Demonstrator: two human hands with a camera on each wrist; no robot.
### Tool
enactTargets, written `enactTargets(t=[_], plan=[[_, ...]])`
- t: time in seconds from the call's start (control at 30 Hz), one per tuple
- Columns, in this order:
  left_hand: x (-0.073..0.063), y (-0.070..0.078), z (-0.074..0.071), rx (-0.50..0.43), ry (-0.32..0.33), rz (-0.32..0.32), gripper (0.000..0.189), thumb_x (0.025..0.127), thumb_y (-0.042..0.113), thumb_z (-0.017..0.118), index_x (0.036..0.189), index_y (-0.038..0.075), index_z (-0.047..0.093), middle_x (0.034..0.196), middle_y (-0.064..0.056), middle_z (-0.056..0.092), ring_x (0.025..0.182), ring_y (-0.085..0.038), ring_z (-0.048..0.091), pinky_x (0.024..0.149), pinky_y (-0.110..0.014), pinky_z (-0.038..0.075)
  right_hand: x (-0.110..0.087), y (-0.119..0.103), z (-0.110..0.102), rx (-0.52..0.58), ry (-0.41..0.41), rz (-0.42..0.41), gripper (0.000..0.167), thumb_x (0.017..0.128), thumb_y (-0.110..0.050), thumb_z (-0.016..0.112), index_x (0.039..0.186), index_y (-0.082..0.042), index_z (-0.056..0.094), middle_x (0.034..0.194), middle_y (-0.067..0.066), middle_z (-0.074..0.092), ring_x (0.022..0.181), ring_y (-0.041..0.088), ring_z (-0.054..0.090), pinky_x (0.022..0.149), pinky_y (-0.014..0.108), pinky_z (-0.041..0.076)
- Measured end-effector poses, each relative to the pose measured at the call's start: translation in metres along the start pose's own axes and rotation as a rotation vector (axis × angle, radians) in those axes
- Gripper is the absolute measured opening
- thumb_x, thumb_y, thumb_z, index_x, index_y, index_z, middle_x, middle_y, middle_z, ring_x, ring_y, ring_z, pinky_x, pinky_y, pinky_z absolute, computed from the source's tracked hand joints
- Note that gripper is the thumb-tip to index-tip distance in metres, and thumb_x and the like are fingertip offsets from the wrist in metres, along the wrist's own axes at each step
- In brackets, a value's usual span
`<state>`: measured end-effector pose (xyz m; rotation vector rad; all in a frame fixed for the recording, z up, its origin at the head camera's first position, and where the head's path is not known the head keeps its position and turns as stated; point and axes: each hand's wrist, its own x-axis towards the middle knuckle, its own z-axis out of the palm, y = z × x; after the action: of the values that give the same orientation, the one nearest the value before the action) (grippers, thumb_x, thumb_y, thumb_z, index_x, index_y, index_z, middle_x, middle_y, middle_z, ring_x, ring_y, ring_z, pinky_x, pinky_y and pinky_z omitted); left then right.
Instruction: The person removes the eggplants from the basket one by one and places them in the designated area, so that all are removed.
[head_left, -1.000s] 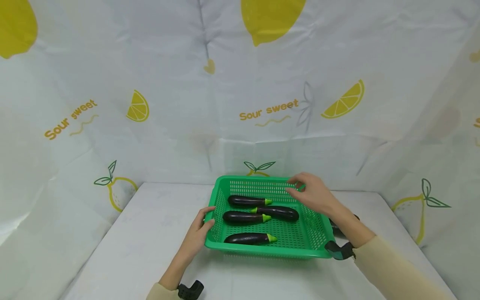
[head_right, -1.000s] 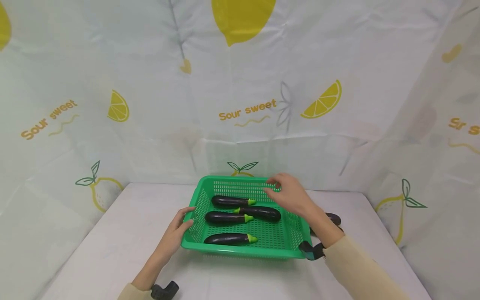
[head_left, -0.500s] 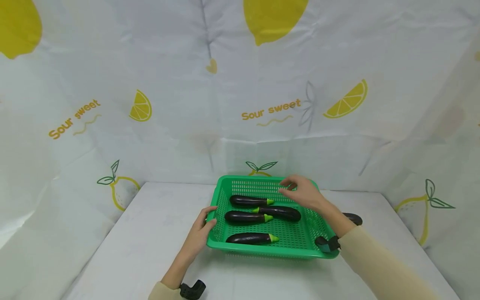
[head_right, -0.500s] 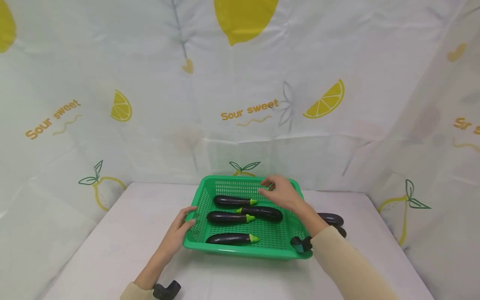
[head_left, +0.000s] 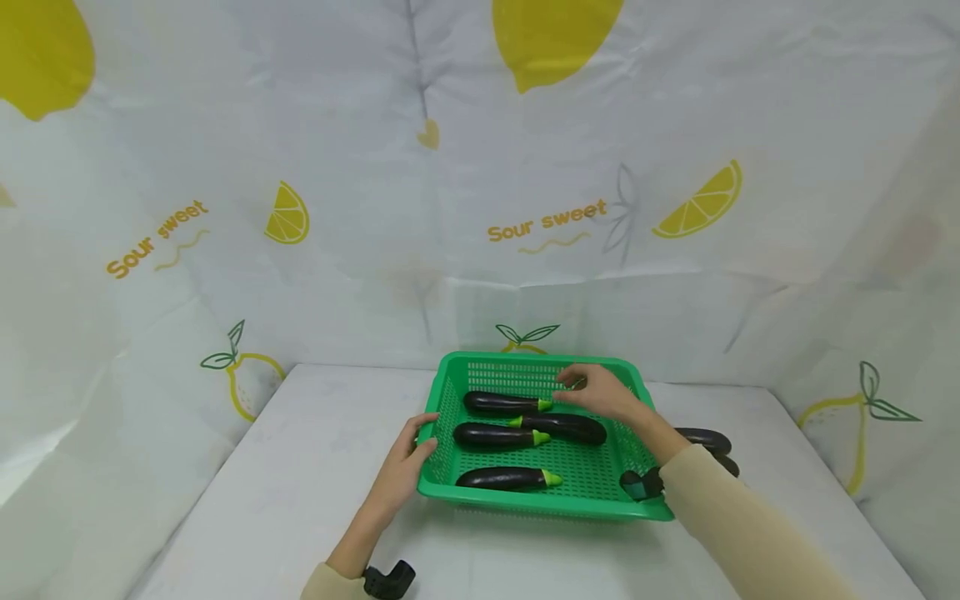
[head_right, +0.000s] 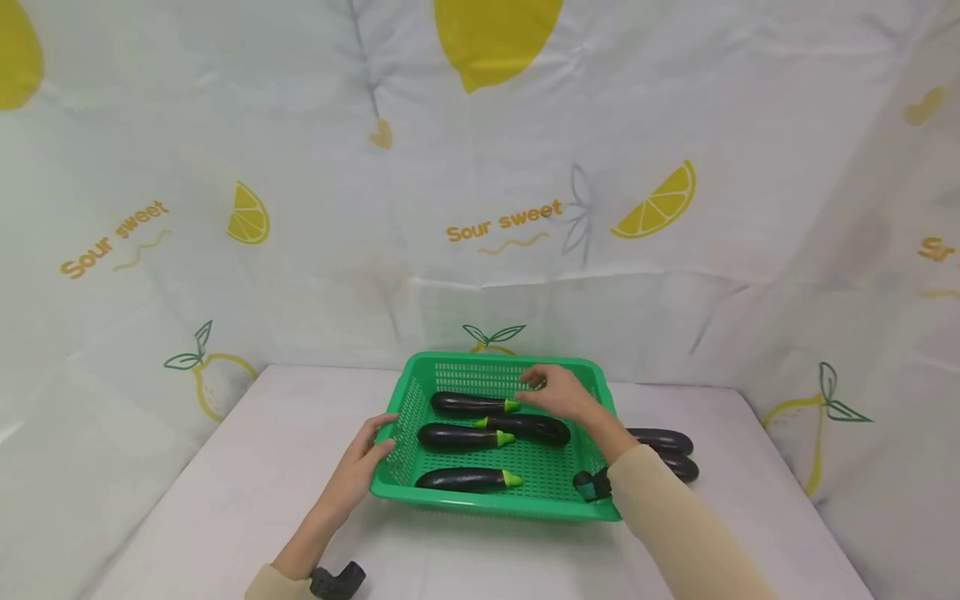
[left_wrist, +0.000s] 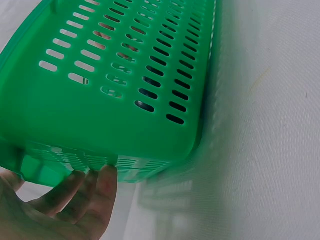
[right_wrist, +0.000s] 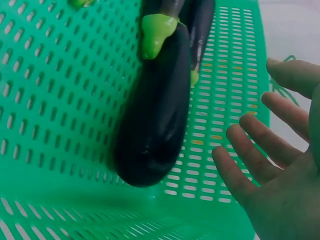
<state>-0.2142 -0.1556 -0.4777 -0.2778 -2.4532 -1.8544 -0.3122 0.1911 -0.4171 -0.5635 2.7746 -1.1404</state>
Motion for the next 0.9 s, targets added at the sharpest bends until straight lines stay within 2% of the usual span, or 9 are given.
enactTargets(t=[0.3,0.53,0.7,0.9], plan=[[0.001,-0.003,0.002,0.004,-0.005,0.004,0.040,0.108,0.024,0.050,0.147,0.017,0.048,0.159,-0.018,0.036,0.146,-0.043,0.033,0.112,-0.065,0.030,0.000,0.006,0.011,0.019,-0.069,0.003,0.043,0.097,-0.026,0.069,0.128,0.004,0.063,0.122,0.025,0.062,0.109,0.039,0.061,0.084,0.050,0.054],[0.001,-0.001,0.001,0.021,0.001,0.013,0.041,0.108,0.025,0.050,0.148,0.015,0.048,0.159,-0.020,0.037,0.145,-0.043,0.035,0.112,-0.066,0.030,0.003,0.009,0.015,0.033,-0.143,0.069,0.045,0.094,-0.025,0.074,0.128,0.004,0.063,0.120,0.023,0.063,0.110,0.039,0.060,0.086,0.053,0.053],[0.000,0.000,0.000,0.010,0.001,0.010,0.041,0.108,0.023,0.050,0.148,0.015,0.048,0.160,-0.019,0.035,0.147,-0.043,0.031,0.113,-0.065,0.028,0.003,0.014,0.016,-0.014,-0.211,0.127,0.049,0.093,-0.026,0.075,0.130,0.004,0.062,0.126,0.024,0.061,0.115,0.042,0.060,0.089,0.053,0.053],[0.000,0.001,0.000,-0.013,0.000,0.006,0.041,0.107,0.022,0.052,0.147,0.014,0.049,0.159,-0.019,0.036,0.147,-0.042,0.032,0.113,-0.065,0.028,0.001,0.019,0.014,-0.060,-0.239,0.131,0.042,0.091,-0.019,0.077,0.124,0.005,0.065,0.124,0.024,0.062,0.112,0.042,0.062,0.086,0.050,0.054]])
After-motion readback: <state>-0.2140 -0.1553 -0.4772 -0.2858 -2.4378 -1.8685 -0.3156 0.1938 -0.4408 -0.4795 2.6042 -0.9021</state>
